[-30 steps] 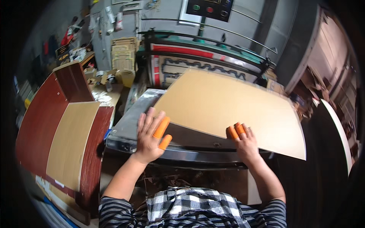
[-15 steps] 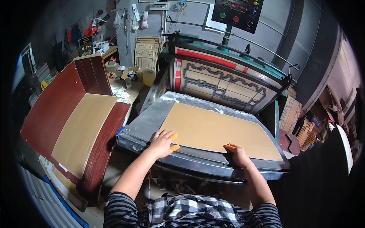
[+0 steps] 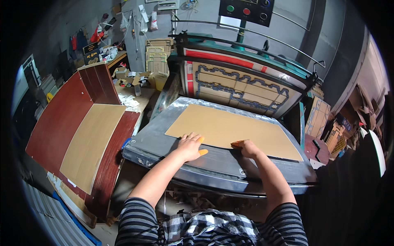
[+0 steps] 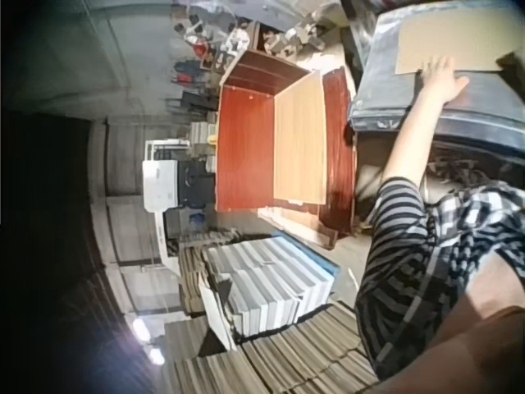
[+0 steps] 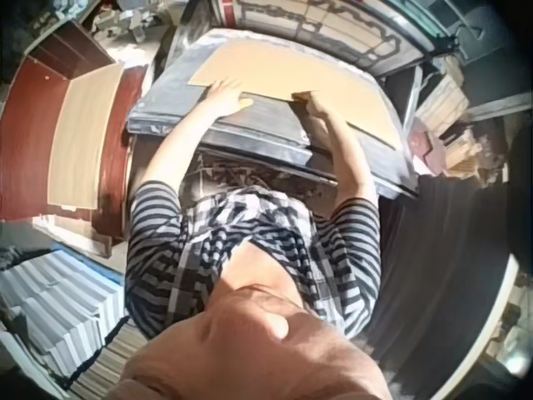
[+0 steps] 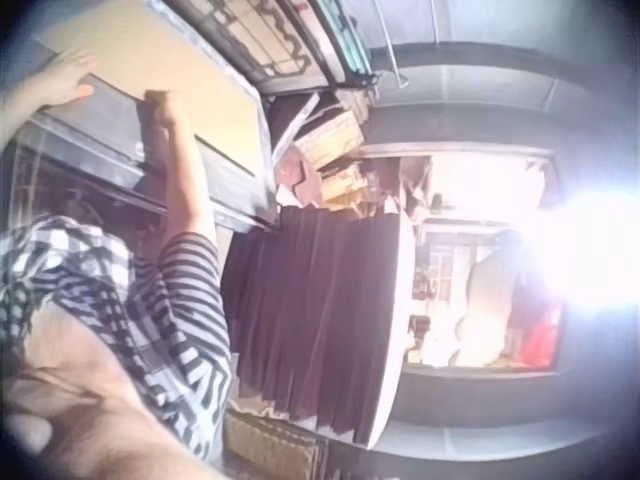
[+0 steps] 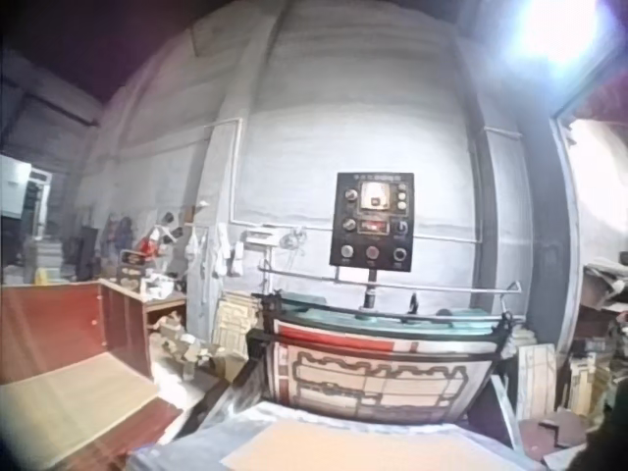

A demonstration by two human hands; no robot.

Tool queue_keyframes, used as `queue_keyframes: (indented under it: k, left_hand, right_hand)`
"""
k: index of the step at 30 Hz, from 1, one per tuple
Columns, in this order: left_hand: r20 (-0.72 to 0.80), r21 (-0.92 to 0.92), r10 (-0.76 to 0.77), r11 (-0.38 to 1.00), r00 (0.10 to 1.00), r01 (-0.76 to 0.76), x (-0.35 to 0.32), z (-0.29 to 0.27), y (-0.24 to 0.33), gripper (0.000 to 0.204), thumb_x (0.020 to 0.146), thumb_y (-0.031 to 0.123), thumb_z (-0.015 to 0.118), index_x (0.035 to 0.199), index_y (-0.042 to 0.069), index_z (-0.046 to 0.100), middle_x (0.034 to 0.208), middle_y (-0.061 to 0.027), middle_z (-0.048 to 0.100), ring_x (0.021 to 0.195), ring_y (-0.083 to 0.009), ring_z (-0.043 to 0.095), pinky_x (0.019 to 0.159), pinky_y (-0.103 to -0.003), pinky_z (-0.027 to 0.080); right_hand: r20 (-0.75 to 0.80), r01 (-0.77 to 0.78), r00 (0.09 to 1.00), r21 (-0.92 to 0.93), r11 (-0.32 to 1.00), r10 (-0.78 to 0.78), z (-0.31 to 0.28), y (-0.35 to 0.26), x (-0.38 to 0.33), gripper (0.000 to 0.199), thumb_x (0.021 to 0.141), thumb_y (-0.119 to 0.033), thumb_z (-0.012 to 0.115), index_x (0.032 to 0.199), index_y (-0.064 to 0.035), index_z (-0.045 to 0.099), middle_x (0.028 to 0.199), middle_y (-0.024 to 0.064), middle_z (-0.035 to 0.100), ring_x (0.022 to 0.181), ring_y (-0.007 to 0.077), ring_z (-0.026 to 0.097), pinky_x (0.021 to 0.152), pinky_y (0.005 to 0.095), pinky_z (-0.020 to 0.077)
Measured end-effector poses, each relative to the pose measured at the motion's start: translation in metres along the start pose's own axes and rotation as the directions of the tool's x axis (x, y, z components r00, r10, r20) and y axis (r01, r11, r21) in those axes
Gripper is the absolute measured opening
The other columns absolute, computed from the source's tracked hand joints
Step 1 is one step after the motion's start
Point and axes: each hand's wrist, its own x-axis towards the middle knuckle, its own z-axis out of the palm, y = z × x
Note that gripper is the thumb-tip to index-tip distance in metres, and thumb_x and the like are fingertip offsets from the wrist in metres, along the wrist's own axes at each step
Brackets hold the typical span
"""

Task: The person places flat cardboard sheets onto a guillotine-style cutter, aligns them, and operates the machine to cut them. The cut pieces are then stacked on a nearby table.

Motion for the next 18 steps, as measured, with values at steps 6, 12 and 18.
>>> queue_keyframes:
  k: [6, 12, 18]
  left_hand:
    - [0.137, -0.080, 0.058, 0.996, 0.989, -0.047, 0.048, 0.019, 0.050, 0.072, 0.089, 0.059, 0.048, 0.142, 0.010, 0.042, 0.153, -0.0093, 0.032, 0.142, -0.0328, 0.025, 0.114, -0.047, 0.021]
    - [0.133, -0.008, 0.025, 1.000, 0.991, -0.024, 0.038, 0.025, 0.050, 0.074, 0.089, 0.059, 0.048, 0.143, 0.010, 0.039, 0.151, -0.0129, 0.034, 0.140, -0.0391, 0.025, 0.114, -0.046, 0.023]
    - [0.153, 0.010, 0.029, 0.999, 0.988, -0.031, 0.039, 0.027, 0.055, 0.080, 0.087, 0.064, 0.047, 0.144, 0.008, 0.038, 0.153, -0.0102, 0.030, 0.141, -0.0372, 0.023, 0.114, -0.049, 0.019]
  right_hand:
    - [0.321, 0.194, 0.931, -0.029, 0.981, -0.174, -0.035, 0.000, 0.016, 0.049, 0.066, 0.001, 0.063, 0.114, -0.0115, 0.066, 0.111, 0.0112, 0.067, 0.106, 0.0261, 0.061, 0.086, 0.0345, 0.0486]
    - [0.347, -0.051, 0.934, 0.368, 0.928, -0.087, -0.033, -0.023, 0.006, 0.066, 0.071, -0.045, 0.076, 0.124, -0.0090, 0.061, 0.113, 0.0164, 0.066, 0.107, 0.0309, 0.060, 0.091, 0.0372, 0.0467]
    - [-0.001, 0.017, 1.000, 0.274, 0.962, -0.017, -0.034, 0.004, 0.022, 0.073, 0.077, -0.046, 0.072, 0.134, -0.0048, 0.051, 0.128, 0.0223, 0.056, 0.120, 0.0371, 0.053, 0.101, 0.0386, 0.0423]
